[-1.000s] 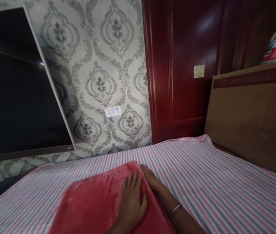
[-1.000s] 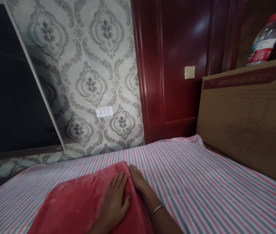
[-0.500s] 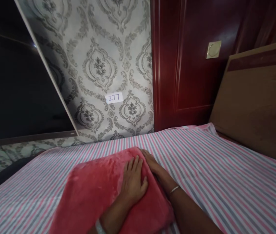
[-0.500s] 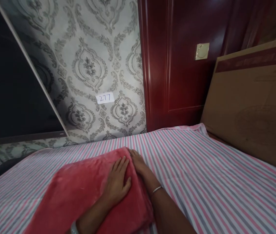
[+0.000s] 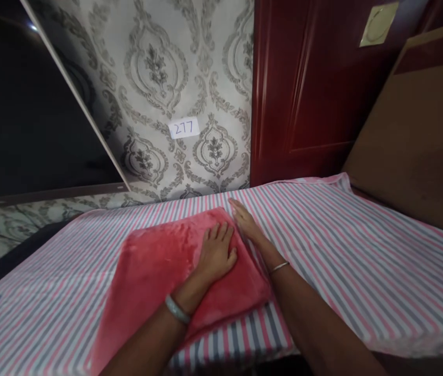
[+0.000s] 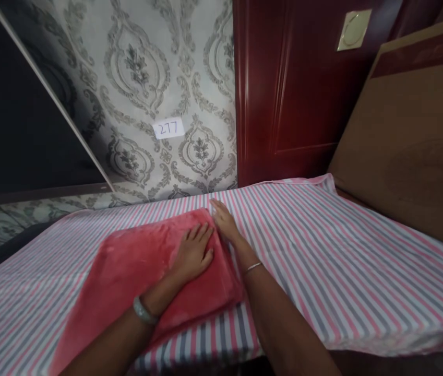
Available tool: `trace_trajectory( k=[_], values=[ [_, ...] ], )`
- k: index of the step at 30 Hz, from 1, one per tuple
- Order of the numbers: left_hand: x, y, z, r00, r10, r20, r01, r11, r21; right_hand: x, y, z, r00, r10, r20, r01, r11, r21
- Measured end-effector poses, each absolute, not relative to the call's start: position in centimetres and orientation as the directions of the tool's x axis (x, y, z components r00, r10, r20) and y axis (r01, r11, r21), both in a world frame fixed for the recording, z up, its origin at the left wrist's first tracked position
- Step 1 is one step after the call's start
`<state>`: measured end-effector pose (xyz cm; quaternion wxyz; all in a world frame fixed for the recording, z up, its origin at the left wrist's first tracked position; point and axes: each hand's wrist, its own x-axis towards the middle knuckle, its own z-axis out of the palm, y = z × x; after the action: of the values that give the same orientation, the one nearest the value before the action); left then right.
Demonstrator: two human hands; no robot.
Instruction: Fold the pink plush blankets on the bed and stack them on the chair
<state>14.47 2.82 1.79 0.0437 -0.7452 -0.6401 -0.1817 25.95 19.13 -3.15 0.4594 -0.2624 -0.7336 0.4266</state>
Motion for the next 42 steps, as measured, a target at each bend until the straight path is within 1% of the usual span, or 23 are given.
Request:
trace_trajectory(
  k=[2,4,6,9,11,13,15,16,18,21,22,25,27,30,32,34,35,36,38,40,42],
  values=[
    [14.5,2.9,1.9,0.124,0.916,0.380,0.955,-0.214,0.205,25.5,18.1,-3.2,-0.583,0.684,0.438,-0.030,0.520,-0.853],
    [14.8,2.6,2.2,0.135,0.903,0.407,0.939,-0.249,0.240,25.3,17.4,-3.3,-0.653,0.658,0.375,-0.028,0.474,-0.880],
    [15.1,1.9,3.0,0.144,0.909,0.390,0.931,-0.259,0.259,25.4,17.1,-3.3,-0.662,0.670,0.337,0.000,0.449,-0.894],
    [14.4,-0.5,4.8,0.134,0.932,0.336,0.936,-0.230,0.266,26.0,17.5,-2.7,-0.659,0.681,0.319,0.040,0.456,-0.889],
    [12.5,-2.9,5.9,0.104,0.944,0.313,0.953,-0.184,0.239,26.5,17.7,-1.8,-0.619,0.719,0.315,0.073,0.453,-0.888],
    [9.6,-5.9,6.3,0.036,0.950,0.312,0.977,-0.099,0.189,26.9,17.6,-0.8,-0.567,0.742,0.358,0.103,0.495,-0.863],
    [6.5,-8.8,5.9,-0.056,0.939,0.339,0.991,0.012,0.132,26.9,17.2,-0.1,-0.559,0.710,0.429,0.127,0.584,-0.802],
    [5.2,-10.1,5.3,-0.090,0.933,0.349,0.993,0.058,0.102,26.8,16.8,0.0,-0.583,0.681,0.444,0.143,0.624,-0.769],
    [3.5,-12.1,3.7,-0.157,0.925,0.345,0.988,0.145,0.060,26.5,15.9,-0.6,-0.660,0.641,0.391,0.197,0.650,-0.734],
    [3.3,-13.4,1.4,-0.253,0.922,0.291,0.967,0.249,0.053,26.0,15.0,-2.3,-0.738,0.627,0.248,0.276,0.617,-0.737],
    [3.6,-13.5,0.9,-0.272,0.923,0.272,0.962,0.267,0.058,25.9,14.8,-2.7,-0.746,0.627,0.227,0.286,0.609,-0.740],
    [4.7,-13.3,0.5,-0.292,0.925,0.242,0.956,0.280,0.085,26.0,14.6,-3.3,-0.740,0.635,0.221,0.294,0.601,-0.743],
    [4.9,-13.4,0.9,-0.296,0.922,0.250,0.954,0.272,0.126,26.5,14.4,-2.9,-0.715,0.668,0.205,0.321,0.574,-0.753],
    [3.6,-14.2,1.6,-0.272,0.916,0.293,0.950,0.208,0.232,28.6,13.1,-2.1,-0.632,0.761,0.145,0.377,0.466,-0.801],
    [1.8,-15.2,1.9,-0.311,0.877,0.366,0.924,0.188,0.334,30.8,11.2,-1.9,-0.570,0.816,0.098,0.387,0.372,-0.844],
    [-0.1,-16.4,1.8,-0.443,0.804,0.396,0.841,0.221,0.493,33.2,8.7,-1.9,-0.532,0.845,0.052,0.364,0.284,-0.887],
    [-1.0,-17.0,1.6,-0.528,0.769,0.360,0.767,0.249,0.591,34.3,7.3,-1.9,-0.521,0.853,0.027,0.345,0.239,-0.908],
    [-1.7,-17.5,1.4,-0.599,0.746,0.292,0.675,0.275,0.684,35.3,5.9,-1.9,-0.511,0.859,0.000,0.322,0.192,-0.927],
    [-2.4,-18.3,0.8,-0.674,0.725,0.142,0.495,0.301,0.815,36.7,3.4,-1.9,-0.479,0.876,-0.048,0.270,0.095,-0.958],
    [-2.3,-18.8,0.4,-0.666,0.742,0.080,0.418,0.282,0.863,37.1,1.8,-1.9,-0.434,0.898,-0.072,0.225,0.031,-0.974],
    [-1.6,-18.9,0.1,-0.636,0.766,0.096,0.436,0.254,0.863,36.8,1.0,-1.8,-0.393,0.917,-0.071,0.210,0.014,-0.978]
  ],
)
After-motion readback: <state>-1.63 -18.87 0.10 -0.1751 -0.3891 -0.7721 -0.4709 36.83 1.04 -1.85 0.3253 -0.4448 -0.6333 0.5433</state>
